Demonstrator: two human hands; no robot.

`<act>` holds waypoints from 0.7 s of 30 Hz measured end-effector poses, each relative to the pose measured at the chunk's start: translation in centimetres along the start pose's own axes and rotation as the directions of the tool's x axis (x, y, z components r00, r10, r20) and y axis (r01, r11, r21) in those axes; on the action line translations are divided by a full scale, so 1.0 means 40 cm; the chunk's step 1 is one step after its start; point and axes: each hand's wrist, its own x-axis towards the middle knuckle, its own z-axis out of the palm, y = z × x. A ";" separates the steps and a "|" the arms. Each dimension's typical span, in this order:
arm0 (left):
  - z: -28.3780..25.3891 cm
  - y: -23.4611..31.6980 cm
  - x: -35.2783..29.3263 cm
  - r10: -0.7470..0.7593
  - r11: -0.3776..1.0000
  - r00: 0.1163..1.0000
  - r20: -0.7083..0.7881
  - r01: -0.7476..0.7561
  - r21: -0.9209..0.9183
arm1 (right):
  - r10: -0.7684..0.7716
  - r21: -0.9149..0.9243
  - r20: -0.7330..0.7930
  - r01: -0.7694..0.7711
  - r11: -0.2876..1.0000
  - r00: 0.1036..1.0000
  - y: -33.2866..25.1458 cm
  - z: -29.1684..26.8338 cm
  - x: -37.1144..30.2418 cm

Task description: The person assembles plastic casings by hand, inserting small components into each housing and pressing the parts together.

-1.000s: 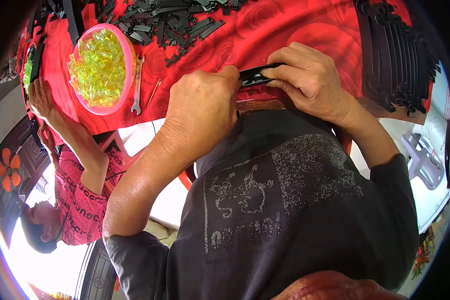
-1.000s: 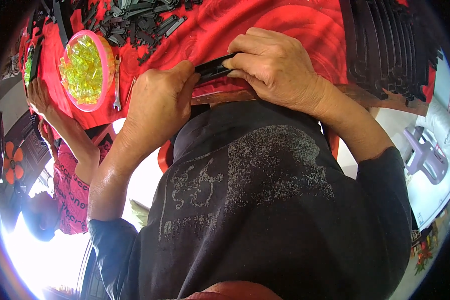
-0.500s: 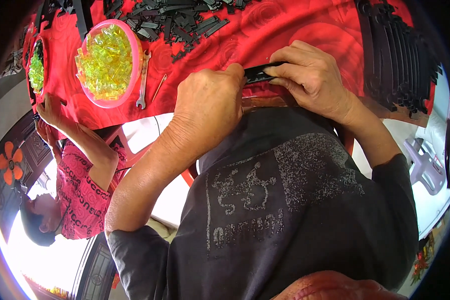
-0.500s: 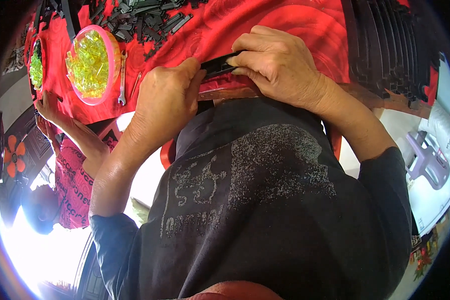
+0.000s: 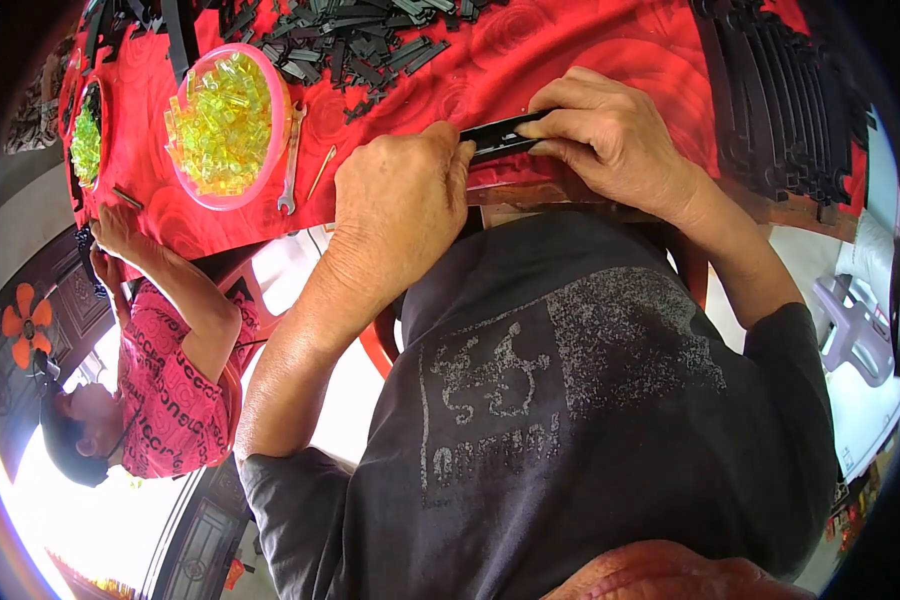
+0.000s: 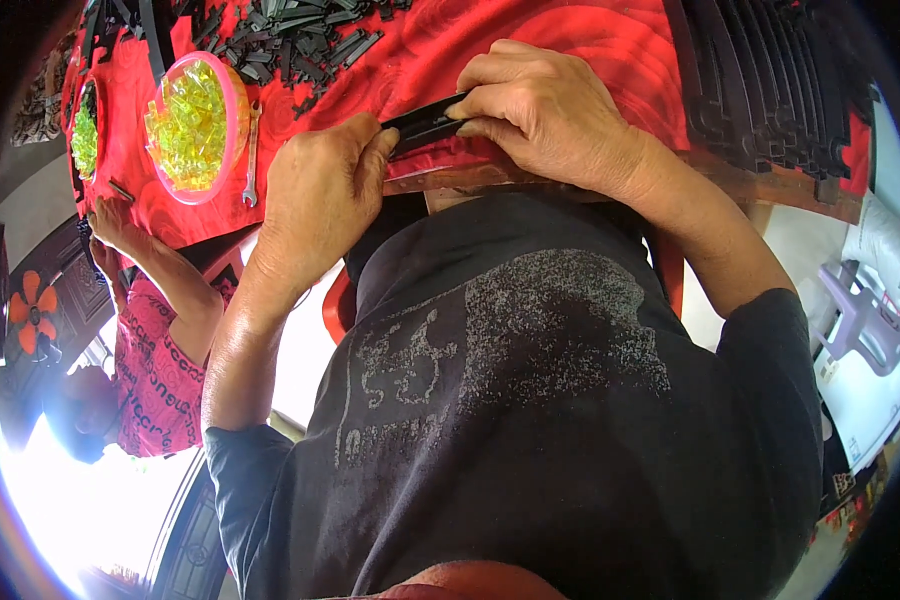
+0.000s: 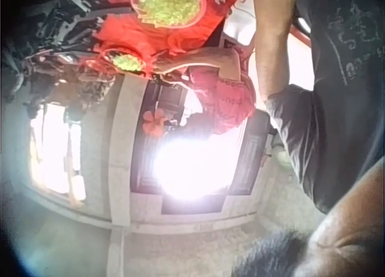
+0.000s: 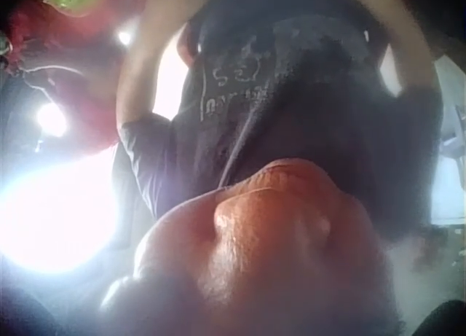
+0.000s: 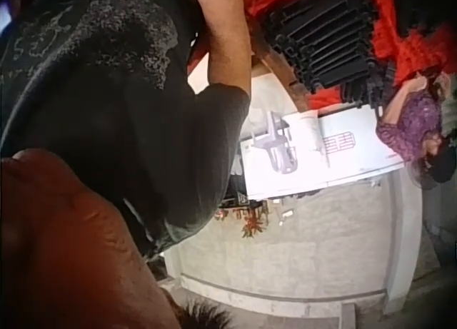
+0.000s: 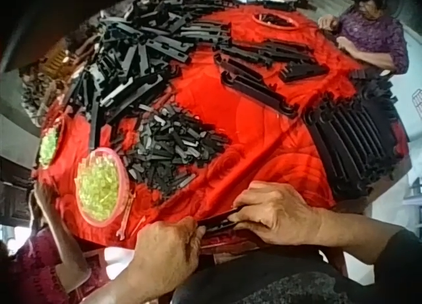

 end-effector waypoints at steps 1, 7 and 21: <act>0.001 -0.001 0.002 -0.004 1.000 1.000 0.004 0.003 0.019 | 0.007 0.009 0.002 -0.007 1.000 1.000 -0.001 -0.001 0.000; 0.001 -0.001 0.014 0.000 0.999 1.000 0.013 -0.001 0.048 | 0.022 0.014 0.003 -0.022 1.000 1.000 -0.003 -0.002 -0.003; 0.000 -0.004 0.028 0.000 1.000 0.998 0.064 -0.001 0.017 | 0.029 0.007 -0.012 -0.029 1.000 1.000 -0.009 -0.001 0.001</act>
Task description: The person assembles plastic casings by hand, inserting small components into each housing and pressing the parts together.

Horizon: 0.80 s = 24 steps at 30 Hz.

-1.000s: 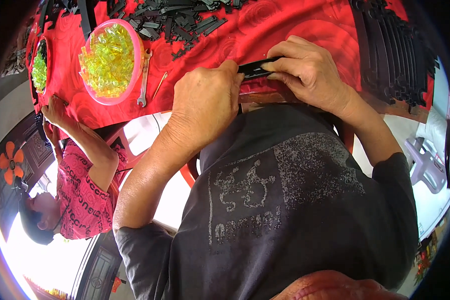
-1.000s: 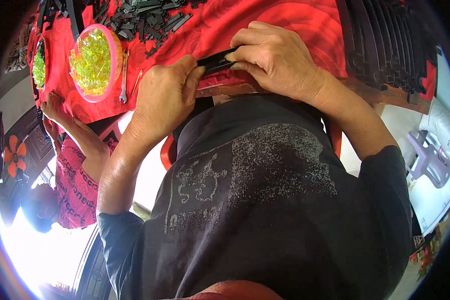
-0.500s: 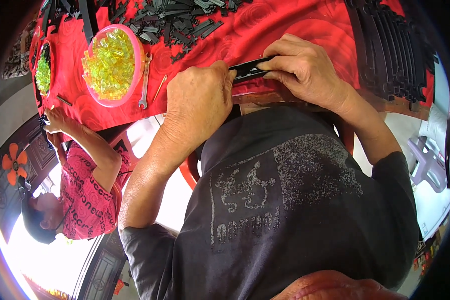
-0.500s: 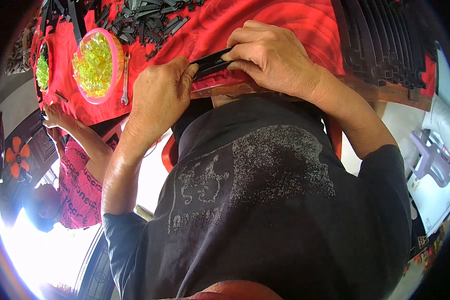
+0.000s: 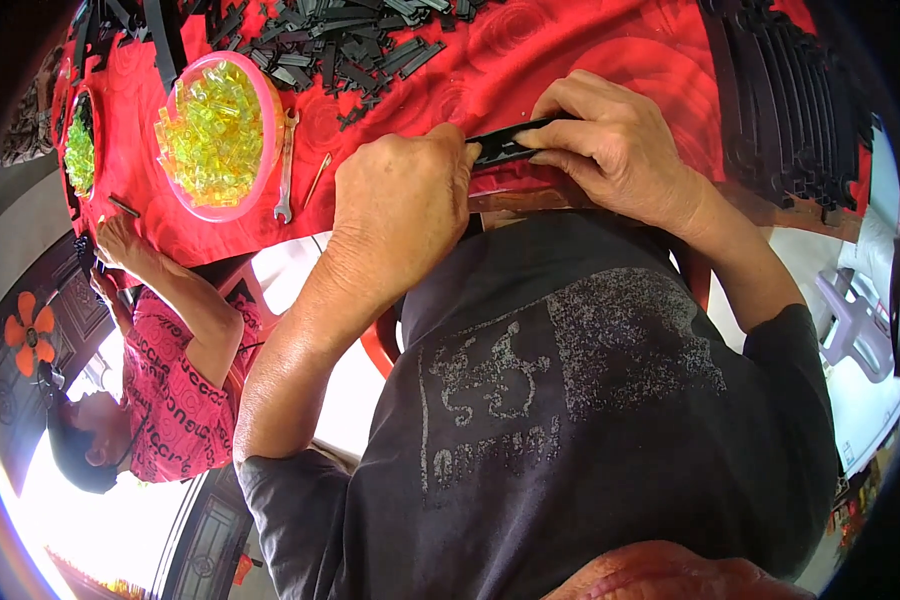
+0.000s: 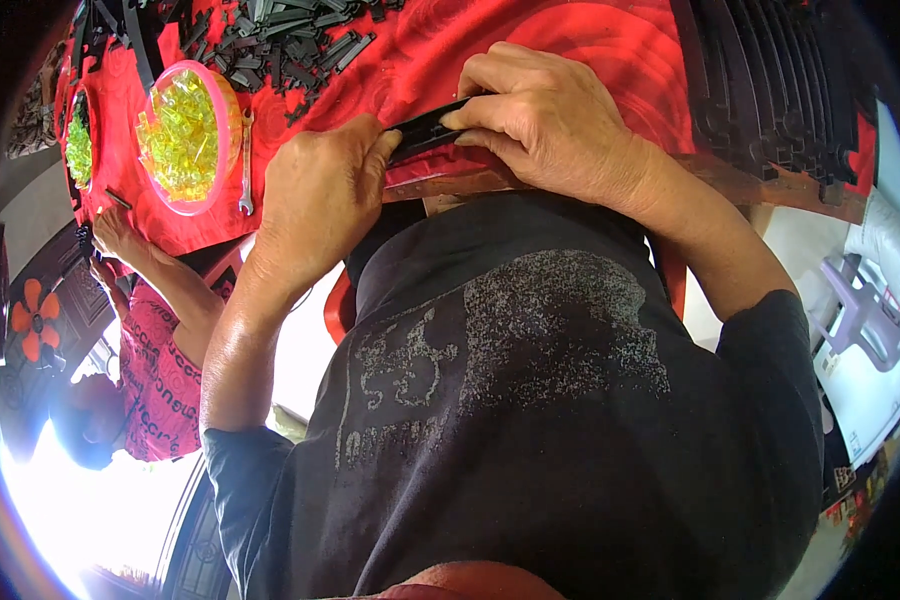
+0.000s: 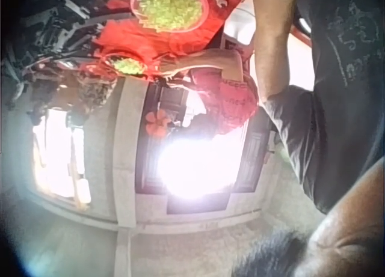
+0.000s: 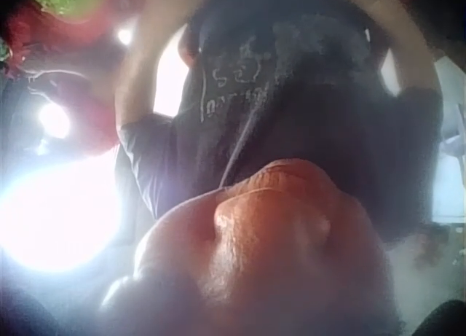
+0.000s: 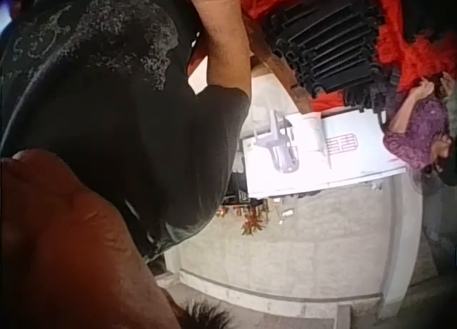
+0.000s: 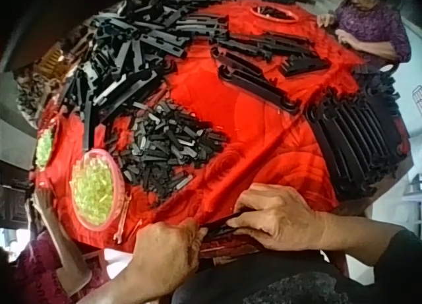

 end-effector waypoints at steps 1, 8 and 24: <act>0.000 0.005 0.001 -0.003 1.000 1.000 0.007 0.003 0.011 | 0.002 -0.002 0.004 -0.002 1.000 1.000 0.000 -0.001 -0.001; -0.010 0.000 0.008 0.019 1.000 0.999 0.026 -0.018 -0.014 | 0.004 -0.001 0.005 -0.004 1.000 1.000 0.000 -0.003 0.002; -0.009 -0.009 0.005 -0.016 0.997 0.999 0.040 0.019 -0.079 | 0.011 -0.010 0.021 -0.011 1.000 1.000 -0.004 -0.004 0.001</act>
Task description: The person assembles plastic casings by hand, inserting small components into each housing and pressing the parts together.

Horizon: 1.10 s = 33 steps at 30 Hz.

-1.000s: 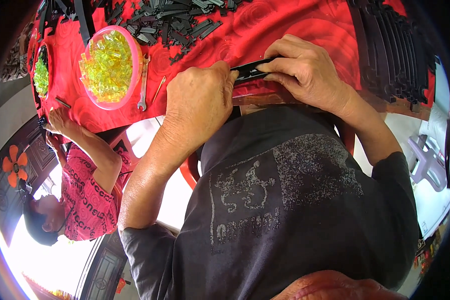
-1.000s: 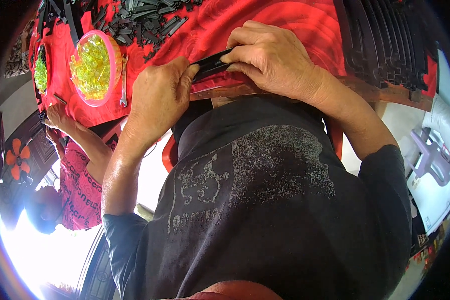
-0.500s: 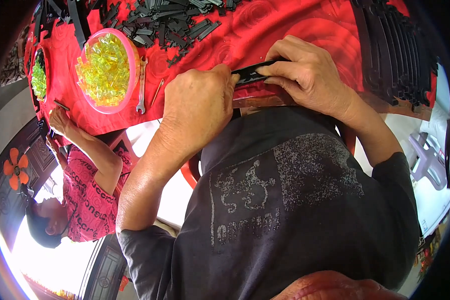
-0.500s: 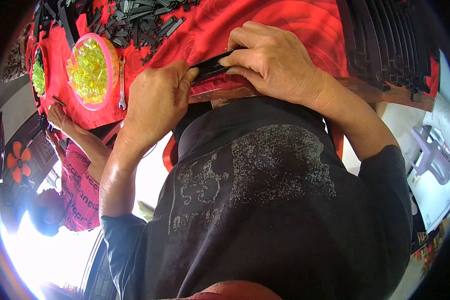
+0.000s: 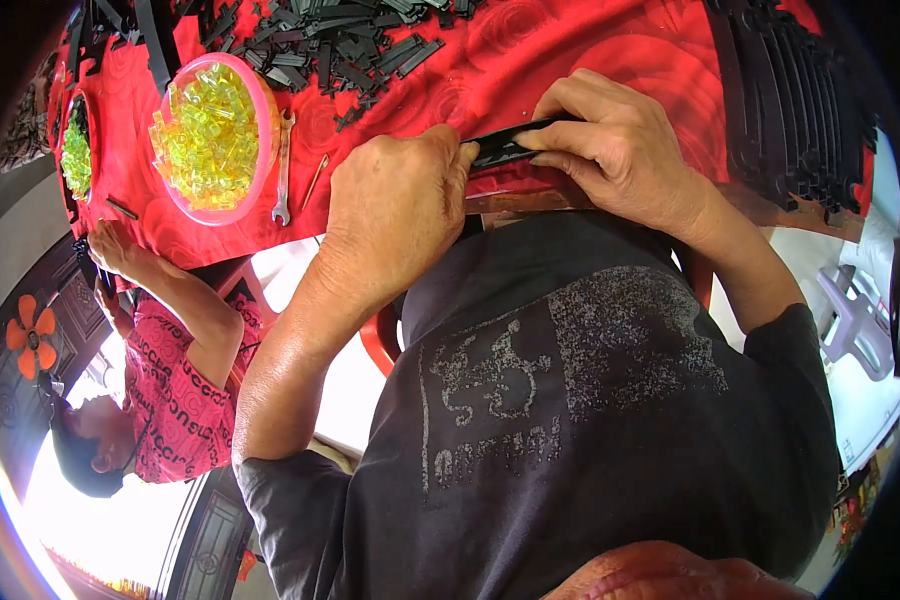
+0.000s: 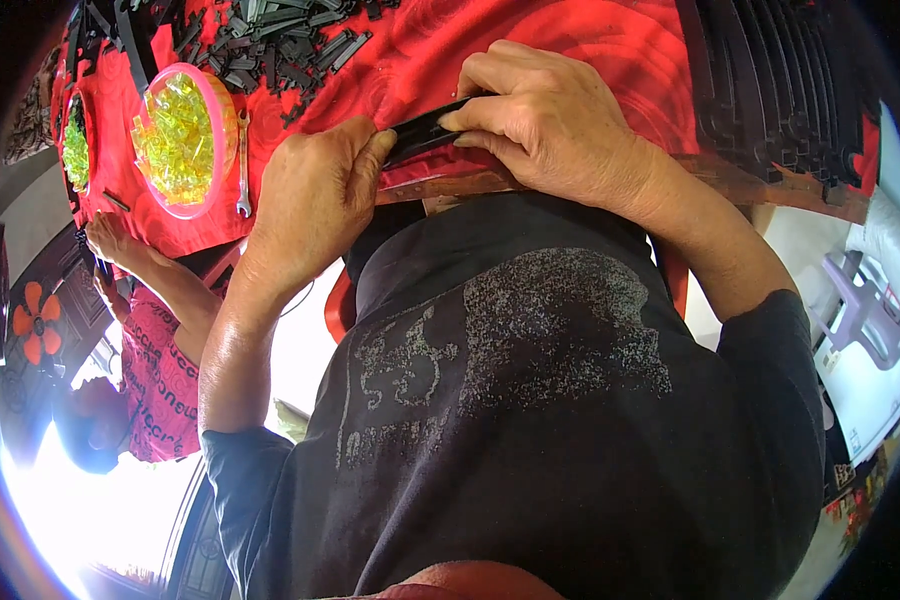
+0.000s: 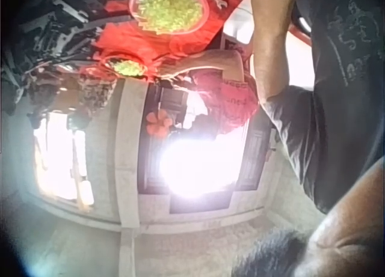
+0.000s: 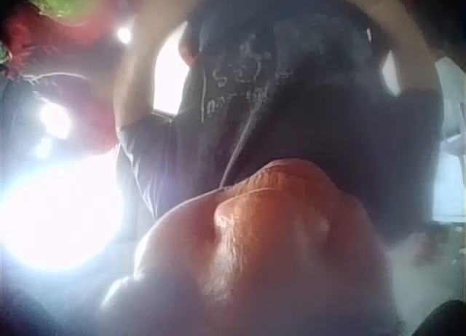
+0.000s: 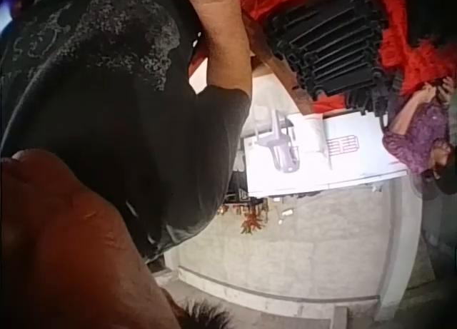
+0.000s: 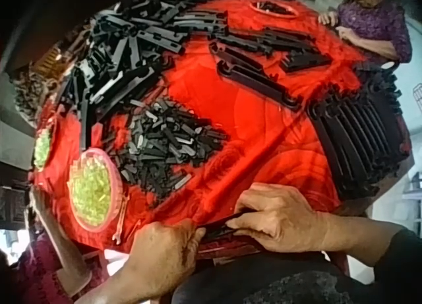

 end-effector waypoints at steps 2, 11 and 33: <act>0.002 -0.002 0.000 0.016 1.000 1.000 -0.007 -0.016 0.013 | -0.004 -0.003 -0.010 0.004 1.000 1.000 0.000 0.000 0.001; 0.009 0.020 0.008 -0.008 0.996 1.000 -0.025 0.010 0.083 | -0.011 0.016 -0.016 0.012 1.000 1.000 0.005 -0.003 0.007; -0.013 0.001 0.012 0.000 1.000 0.999 0.042 0.001 -0.015 | 0.012 0.051 0.028 -0.013 0.999 1.000 0.008 -0.015 0.007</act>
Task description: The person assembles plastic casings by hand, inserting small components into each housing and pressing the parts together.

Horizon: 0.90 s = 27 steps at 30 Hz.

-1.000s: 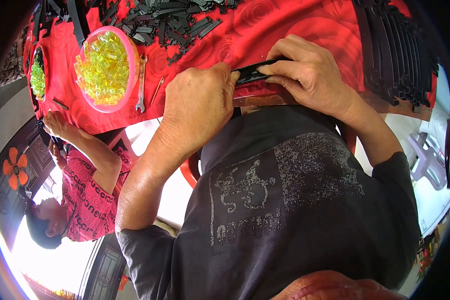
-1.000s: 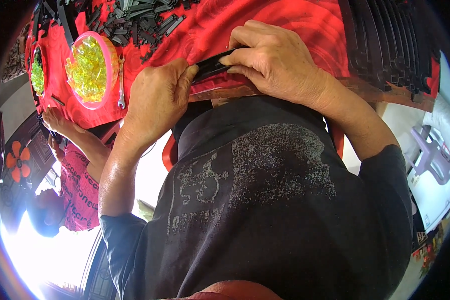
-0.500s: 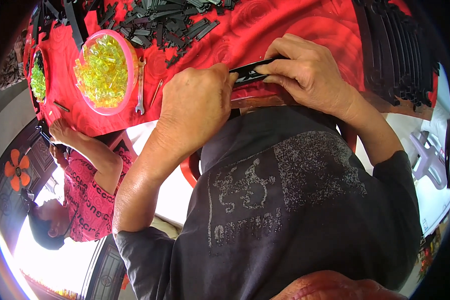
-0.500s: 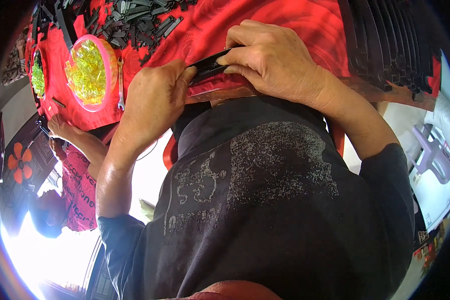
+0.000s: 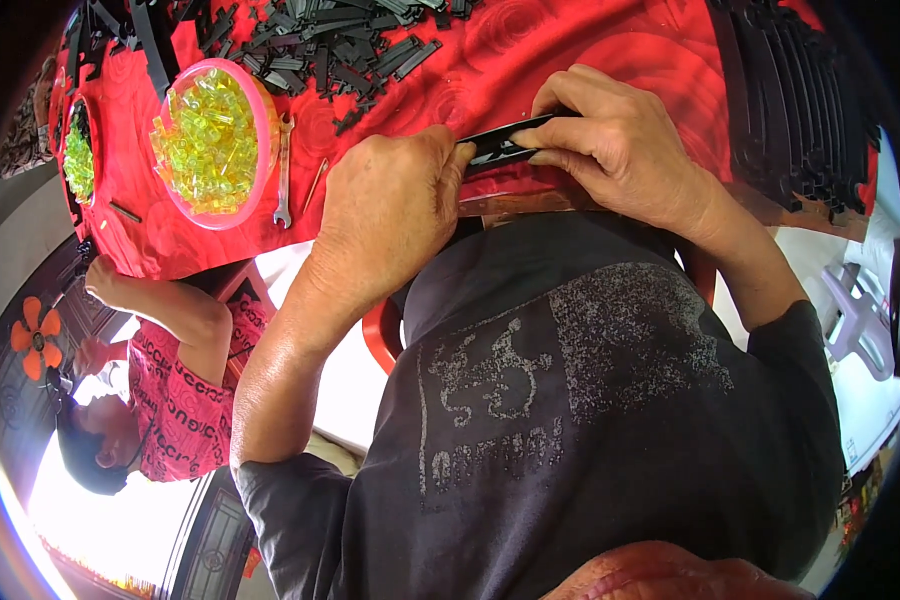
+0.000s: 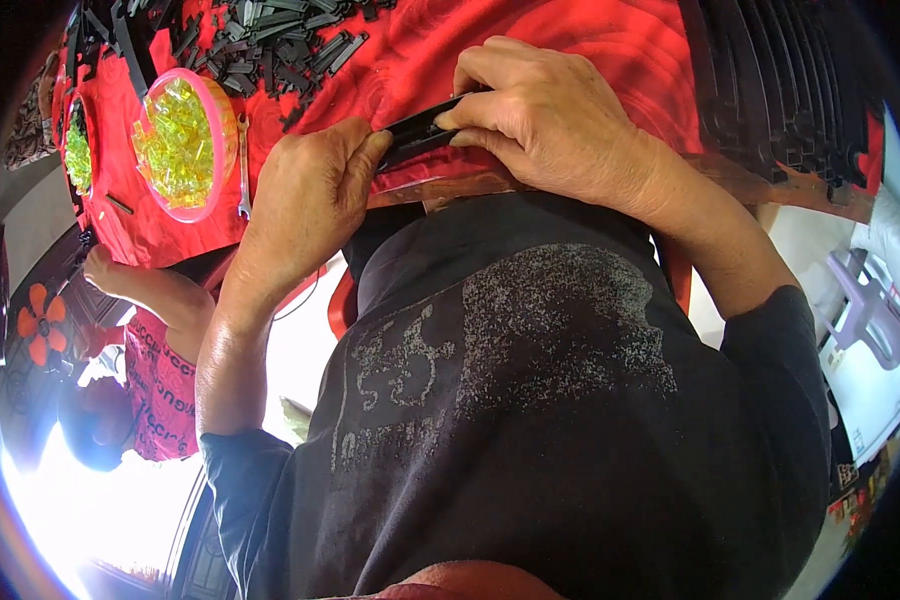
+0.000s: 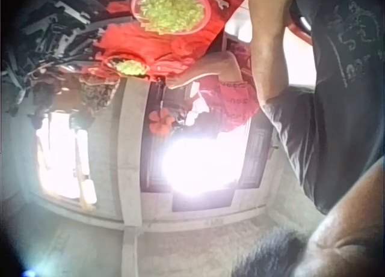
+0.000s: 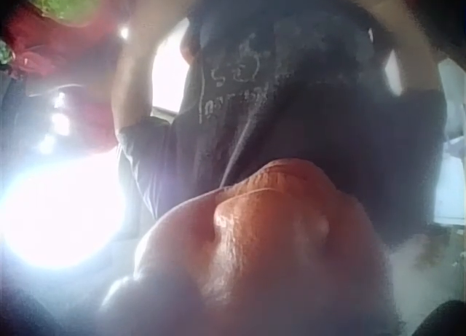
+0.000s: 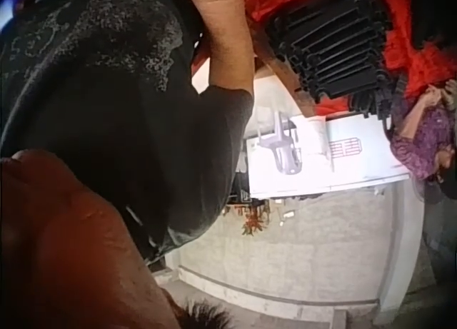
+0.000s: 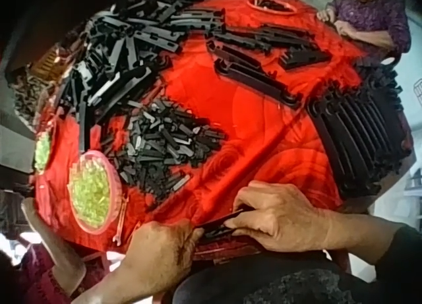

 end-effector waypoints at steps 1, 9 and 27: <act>-0.001 0.001 0.001 0.002 1.000 1.000 0.003 -0.002 0.001 | 0.005 -0.007 0.007 -0.005 1.000 1.000 0.001 -0.001 0.000; -0.001 -0.002 0.002 -0.001 1.000 1.000 0.011 0.001 -0.017 | 0.005 -0.017 0.017 -0.004 1.000 1.000 0.001 -0.002 0.003; 0.011 0.003 0.003 0.074 0.996 0.997 -0.018 -0.074 -0.042 | -0.015 0.003 0.000 0.015 1.000 1.000 -0.001 -0.002 0.008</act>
